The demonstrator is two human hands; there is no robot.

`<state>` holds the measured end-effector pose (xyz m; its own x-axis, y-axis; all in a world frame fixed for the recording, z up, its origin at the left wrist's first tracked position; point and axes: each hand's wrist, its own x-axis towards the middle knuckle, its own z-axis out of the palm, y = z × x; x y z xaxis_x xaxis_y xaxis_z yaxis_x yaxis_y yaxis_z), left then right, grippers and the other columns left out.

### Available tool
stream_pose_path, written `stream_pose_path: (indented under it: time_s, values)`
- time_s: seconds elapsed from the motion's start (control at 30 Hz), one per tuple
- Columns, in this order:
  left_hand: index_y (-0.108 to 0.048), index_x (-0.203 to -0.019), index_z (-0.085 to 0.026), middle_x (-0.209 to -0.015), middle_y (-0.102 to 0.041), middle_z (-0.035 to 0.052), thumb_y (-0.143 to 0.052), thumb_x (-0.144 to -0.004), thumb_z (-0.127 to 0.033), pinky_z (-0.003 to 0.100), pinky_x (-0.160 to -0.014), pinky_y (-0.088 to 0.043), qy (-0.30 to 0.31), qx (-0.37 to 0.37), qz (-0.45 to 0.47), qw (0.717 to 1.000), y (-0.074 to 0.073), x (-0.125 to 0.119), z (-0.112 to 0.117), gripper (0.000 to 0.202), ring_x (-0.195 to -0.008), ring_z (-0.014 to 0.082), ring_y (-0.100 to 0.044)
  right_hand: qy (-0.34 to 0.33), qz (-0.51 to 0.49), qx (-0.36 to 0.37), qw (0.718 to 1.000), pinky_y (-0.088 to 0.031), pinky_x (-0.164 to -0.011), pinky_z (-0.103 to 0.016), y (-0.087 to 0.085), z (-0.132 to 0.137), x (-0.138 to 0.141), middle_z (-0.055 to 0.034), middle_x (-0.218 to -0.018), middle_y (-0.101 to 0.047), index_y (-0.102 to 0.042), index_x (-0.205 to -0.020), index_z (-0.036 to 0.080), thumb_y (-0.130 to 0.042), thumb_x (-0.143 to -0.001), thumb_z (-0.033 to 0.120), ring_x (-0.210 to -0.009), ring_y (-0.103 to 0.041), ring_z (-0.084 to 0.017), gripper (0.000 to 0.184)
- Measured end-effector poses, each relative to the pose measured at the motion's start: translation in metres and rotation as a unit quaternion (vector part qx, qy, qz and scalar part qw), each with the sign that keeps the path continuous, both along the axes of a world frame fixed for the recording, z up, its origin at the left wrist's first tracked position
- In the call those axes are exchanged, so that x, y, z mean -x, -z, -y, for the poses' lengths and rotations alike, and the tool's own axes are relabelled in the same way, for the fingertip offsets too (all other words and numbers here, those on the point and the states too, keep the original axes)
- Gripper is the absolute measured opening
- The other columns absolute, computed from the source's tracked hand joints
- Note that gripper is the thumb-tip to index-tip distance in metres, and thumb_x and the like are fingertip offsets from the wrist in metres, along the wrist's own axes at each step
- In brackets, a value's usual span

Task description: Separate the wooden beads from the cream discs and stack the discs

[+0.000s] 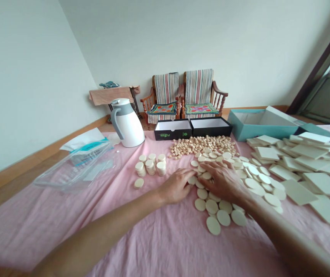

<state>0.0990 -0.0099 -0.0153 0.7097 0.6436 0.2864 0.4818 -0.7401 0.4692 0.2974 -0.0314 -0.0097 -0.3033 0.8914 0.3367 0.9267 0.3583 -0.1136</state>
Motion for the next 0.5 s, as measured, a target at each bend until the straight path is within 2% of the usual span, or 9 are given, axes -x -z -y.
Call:
stream_pose_path:
  time_s: [0.07, 0.23, 0.37, 0.5]
  values:
    - [-0.05, -0.124, -0.017, -0.126, -0.056, 0.0095, -0.051, -0.081, -0.01, 0.037, -0.102, -0.04, 0.002, 0.006, 0.007, 1.0, 0.0, 0.011, 0.01, 0.044, -0.119, 0.0195, -0.049, -0.012, 0.005, -0.004, 1.0, -0.028, -0.098, -0.05, 0.0, 0.002, 0.003, -0.0111, -0.118, -0.062, -0.059, -0.117, 0.02, -0.049, -0.083, 0.045, -0.106, -0.055, -0.027, 0.043]
    - [-0.059, -0.114, -0.02, -0.121, -0.059, 0.0066, -0.049, -0.083, -0.008, 0.035, -0.101, -0.041, -0.003, 0.018, -0.007, 1.0, -0.004, 0.034, 0.028, 0.035, -0.115, 0.0172, -0.053, -0.052, -0.006, 0.0, 0.999, -0.037, -0.093, -0.043, -0.001, 0.006, 0.009, -0.0116, -0.128, -0.054, -0.058, -0.119, 0.022, -0.052, -0.081, 0.036, -0.113, -0.051, -0.027, 0.041]
    - [-0.058, -0.116, -0.02, -0.121, -0.059, 0.0065, -0.054, -0.081, -0.01, 0.035, -0.1, -0.041, -0.056, 0.009, 0.007, 0.998, -0.008, 0.047, 0.038, 0.036, -0.114, 0.0182, -0.052, -0.088, -0.041, -0.005, 0.995, -0.039, -0.094, -0.042, -0.003, 0.008, 0.016, -0.0108, -0.128, -0.054, -0.056, -0.121, 0.022, -0.053, -0.081, 0.033, -0.117, -0.048, -0.026, 0.042]
    - [-0.06, -0.111, -0.02, -0.109, -0.062, 0.0061, -0.06, -0.079, -0.017, 0.035, -0.094, -0.044, -0.115, 0.004, 0.012, 0.993, -0.011, 0.056, 0.041, 0.031, -0.105, 0.0198, -0.055, -0.069, -0.108, -0.046, 0.991, -0.041, -0.093, -0.04, -0.002, 0.006, 0.018, -0.011, -0.122, -0.058, -0.058, -0.114, 0.02, -0.05, -0.084, 0.037, -0.113, -0.051, -0.025, 0.035]
